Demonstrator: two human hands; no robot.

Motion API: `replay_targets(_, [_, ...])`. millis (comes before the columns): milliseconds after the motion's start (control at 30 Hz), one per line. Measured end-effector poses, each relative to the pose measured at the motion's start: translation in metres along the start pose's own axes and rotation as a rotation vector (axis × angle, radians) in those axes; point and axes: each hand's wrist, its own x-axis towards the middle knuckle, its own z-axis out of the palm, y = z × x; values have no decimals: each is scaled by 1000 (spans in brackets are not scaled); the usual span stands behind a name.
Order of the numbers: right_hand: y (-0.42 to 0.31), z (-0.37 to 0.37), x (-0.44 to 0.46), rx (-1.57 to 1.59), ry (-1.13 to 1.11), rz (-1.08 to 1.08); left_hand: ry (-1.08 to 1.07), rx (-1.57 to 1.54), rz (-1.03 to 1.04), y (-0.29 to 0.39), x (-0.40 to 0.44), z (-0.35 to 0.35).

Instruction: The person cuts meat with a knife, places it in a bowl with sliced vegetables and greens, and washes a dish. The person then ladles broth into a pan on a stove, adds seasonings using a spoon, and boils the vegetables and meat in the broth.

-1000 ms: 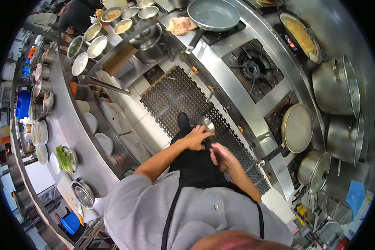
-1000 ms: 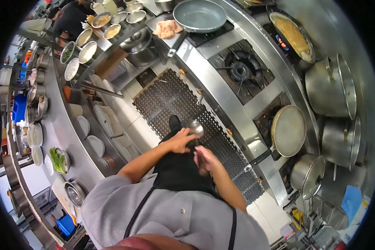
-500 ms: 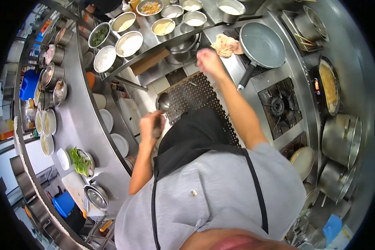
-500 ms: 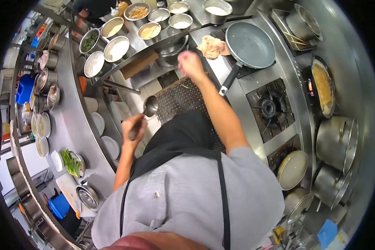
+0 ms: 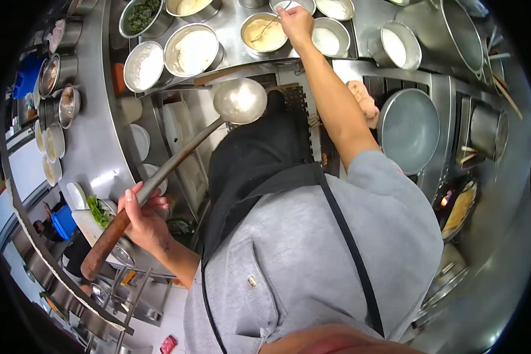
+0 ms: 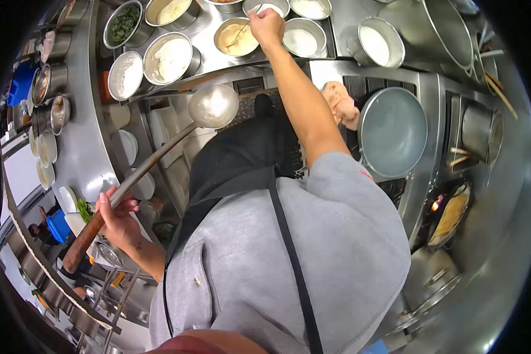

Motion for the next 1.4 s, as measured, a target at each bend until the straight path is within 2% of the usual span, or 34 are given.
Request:
replay_targets(33, [6,7,8,-9,-23,2,4,-32,-46,0,2,7])
replay_targets(100, [18,17,21,53,156,-97,10,-38,-69,-1,4,20])
replay_targets(133, [7,4,27,120,-34,-72,-8,-30,-64,0,5,26])
replay_targets(167, [11,9,33,114,-47,-71,-29,-23,-60,1,6,31])
replay_targets(233, [18,17,42,234,-213,-32,-7,-40,-80,5,9,36])
replay_targets(267, [19,19,40,211,-254,-121,8,-59,-87,6,11,36])
replay_targets(300, [23,15,36,205,-262,-113,8,-53,-98,6,13,35])
replay_targets(367, [-15,-31,11,482,-568,57,-62,-111,-78,6,14,32])
replay_targets(500, [10,-40,0,474,-519,-303,-56,-117,-99,4,15,35])
replay_targets(533, [15,-39,-6,469,-525,-298,-54,-115,-108,4,14,35])
replay_targets(633, [25,-38,-19,501,-600,-233,-17,-128,-131,2,14,37])
replay_targets(700, [25,-41,-31,618,-605,-49,-22,-127,-119,4,13,38])
replay_targets(767, [25,-44,-34,637,-596,-1,5,-140,-112,4,14,41])
replay_targets(833, [28,-47,-35,780,-492,196,32,-153,-104,5,14,43])
replay_targets(967, [28,-60,-26,865,-452,315,33,-151,-94,7,12,42])
replay_targets(1067, [20,-74,-22,870,-389,279,25,-151,-82,7,13,42])
replay_targets(1200, [13,-73,-21,911,-410,238,21,-157,-66,4,14,42])
replay_targets(1267, [12,-62,-28,623,-391,-31,24,-149,-62,4,14,42])
replay_targets(1400, [18,-46,-37,576,-436,-91,26,-142,-53,3,11,37])
